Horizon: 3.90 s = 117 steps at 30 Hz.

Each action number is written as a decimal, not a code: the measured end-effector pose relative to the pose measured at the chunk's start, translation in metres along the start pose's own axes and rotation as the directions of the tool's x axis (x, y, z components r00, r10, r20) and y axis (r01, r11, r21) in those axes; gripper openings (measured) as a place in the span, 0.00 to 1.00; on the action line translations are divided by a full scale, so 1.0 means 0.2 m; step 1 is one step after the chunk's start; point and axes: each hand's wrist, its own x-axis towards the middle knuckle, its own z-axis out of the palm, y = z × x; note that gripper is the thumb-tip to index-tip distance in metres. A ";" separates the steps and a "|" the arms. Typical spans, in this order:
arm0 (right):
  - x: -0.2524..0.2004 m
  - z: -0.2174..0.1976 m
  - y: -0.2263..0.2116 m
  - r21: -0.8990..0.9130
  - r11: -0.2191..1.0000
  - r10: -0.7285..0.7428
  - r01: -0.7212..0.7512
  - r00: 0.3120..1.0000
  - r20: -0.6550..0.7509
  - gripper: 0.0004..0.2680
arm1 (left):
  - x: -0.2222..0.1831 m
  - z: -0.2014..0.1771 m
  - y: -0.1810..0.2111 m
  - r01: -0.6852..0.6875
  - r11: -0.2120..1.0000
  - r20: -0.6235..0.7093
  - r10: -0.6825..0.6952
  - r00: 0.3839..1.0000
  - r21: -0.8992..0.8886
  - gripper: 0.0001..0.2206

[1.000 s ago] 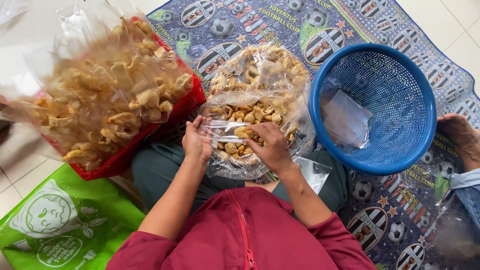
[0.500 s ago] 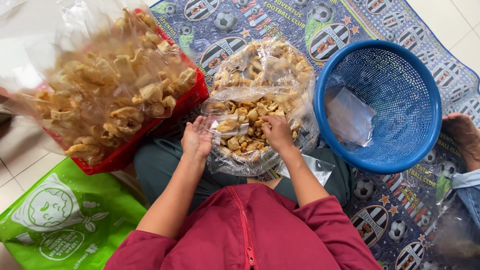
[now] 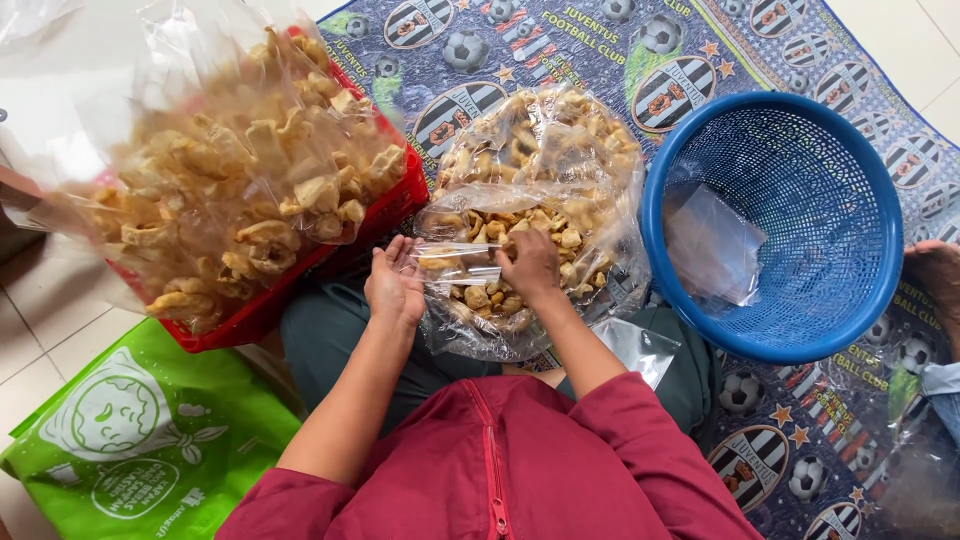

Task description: The person manually packs small pieces of fried food into individual plastic bags while sitting on the floor.

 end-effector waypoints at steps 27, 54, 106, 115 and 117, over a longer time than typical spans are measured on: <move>-0.21 -0.23 -0.19 0.077 0.952 0.207 -0.297 0.806 0.554 0.15 | 0.08 -0.03 -0.02 -0.064 0.998 0.005 0.064 0.998 -0.026 0.24; -0.06 -0.91 -0.56 0.414 0.901 -0.169 0.132 0.984 0.054 0.05 | 0.08 -0.04 -0.23 -0.064 0.994 0.125 0.052 0.991 0.091 0.24; -0.14 -0.93 -0.52 0.597 0.802 0.161 -0.038 0.975 -0.154 0.07 | -0.25 0.21 -0.09 -0.106 0.990 0.151 0.091 0.984 0.092 0.24; -0.14 -0.90 -0.47 0.866 0.166 0.346 -0.472 0.850 0.397 0.08 | -0.33 0.25 -0.10 -0.213 0.969 0.315 0.164 0.935 0.128 0.22; -0.14 -0.89 -0.44 0.867 0.152 0.309 -0.475 0.856 0.415 0.10 | -0.36 0.28 -0.09 -0.220 0.971 0.342 0.175 0.923 0.096 0.20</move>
